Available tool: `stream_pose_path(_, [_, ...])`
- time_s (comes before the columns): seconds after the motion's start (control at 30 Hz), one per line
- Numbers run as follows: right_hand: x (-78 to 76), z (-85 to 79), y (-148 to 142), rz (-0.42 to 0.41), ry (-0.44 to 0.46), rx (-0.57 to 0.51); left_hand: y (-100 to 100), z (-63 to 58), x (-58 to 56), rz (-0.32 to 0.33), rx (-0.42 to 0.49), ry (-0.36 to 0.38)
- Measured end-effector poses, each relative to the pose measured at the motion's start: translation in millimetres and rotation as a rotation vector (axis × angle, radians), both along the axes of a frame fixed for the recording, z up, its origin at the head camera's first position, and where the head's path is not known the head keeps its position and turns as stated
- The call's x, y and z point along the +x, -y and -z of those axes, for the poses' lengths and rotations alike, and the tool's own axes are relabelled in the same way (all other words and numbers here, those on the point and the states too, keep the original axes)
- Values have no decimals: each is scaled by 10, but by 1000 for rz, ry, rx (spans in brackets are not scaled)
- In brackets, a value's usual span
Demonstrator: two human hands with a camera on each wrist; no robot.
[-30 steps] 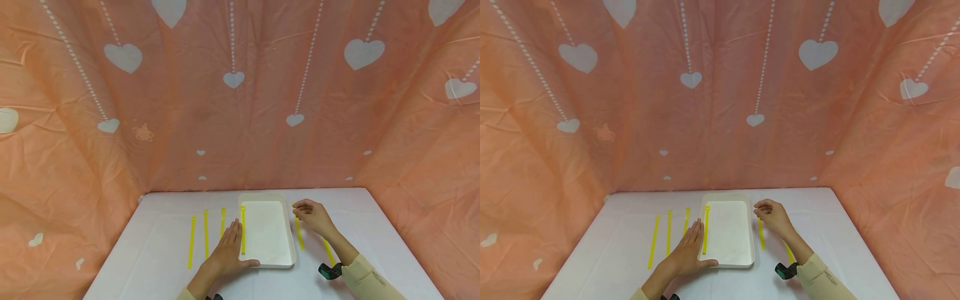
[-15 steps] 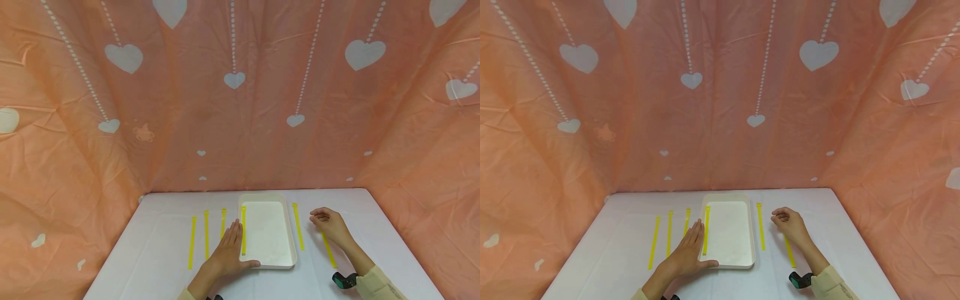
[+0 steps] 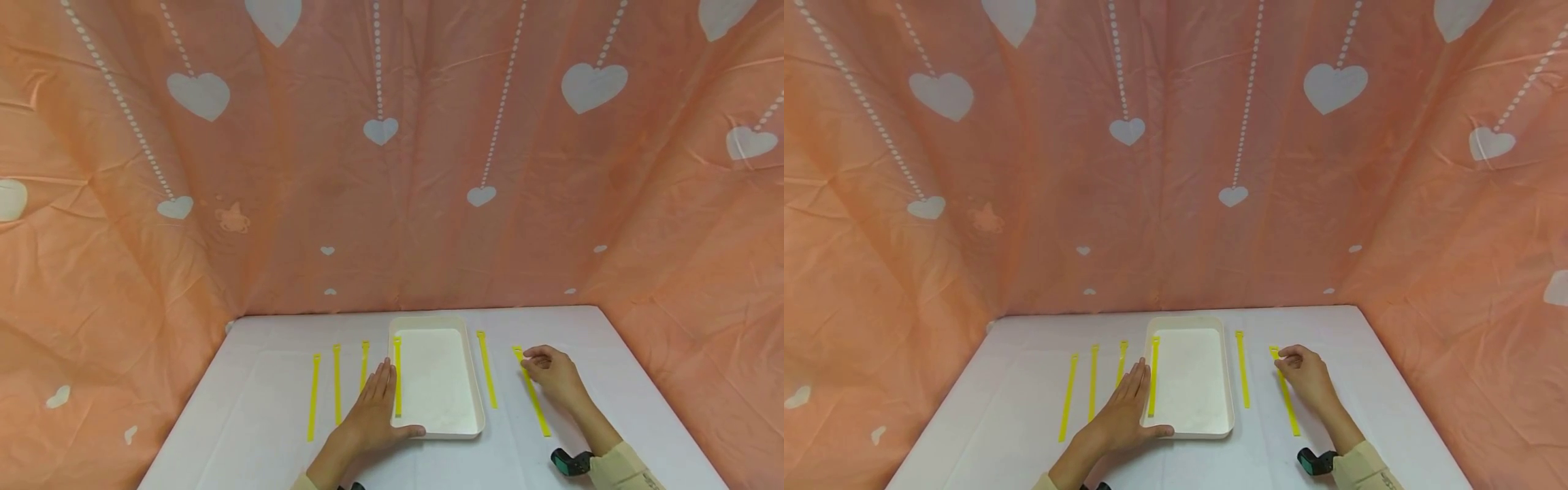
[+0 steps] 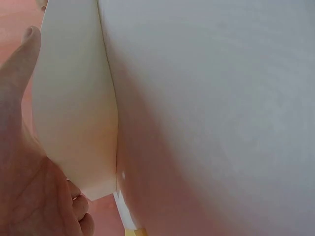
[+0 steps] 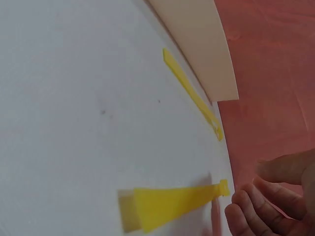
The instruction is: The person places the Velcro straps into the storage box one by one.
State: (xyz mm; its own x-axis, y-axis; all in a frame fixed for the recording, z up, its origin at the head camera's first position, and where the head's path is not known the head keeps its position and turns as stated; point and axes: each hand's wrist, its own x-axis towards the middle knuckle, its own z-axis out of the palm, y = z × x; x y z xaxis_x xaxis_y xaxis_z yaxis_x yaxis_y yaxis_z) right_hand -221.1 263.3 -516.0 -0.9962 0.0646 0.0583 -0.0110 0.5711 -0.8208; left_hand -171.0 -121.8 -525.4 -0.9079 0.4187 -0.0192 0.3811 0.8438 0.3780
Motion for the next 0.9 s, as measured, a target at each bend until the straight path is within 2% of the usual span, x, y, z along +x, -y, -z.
stream_pose_path(0.23, [-11, 69, -44, 18, 44, 93, 10, 36, -22, 8, 43, 15])
stream_pose_path(0.47, [-49, 139, -51, 39, 73, 112, 23, 91, -30, 1, 34, 4])
stream_pose_path(0.73, [-108, 204, -57, 48, 61, 107, 6, 11, -18, 1, 53, 21])
stream_pose_path(0.9, [-148, 235, -47, 67, 86, 109, 17, 48, -16, 3, 87, 37])
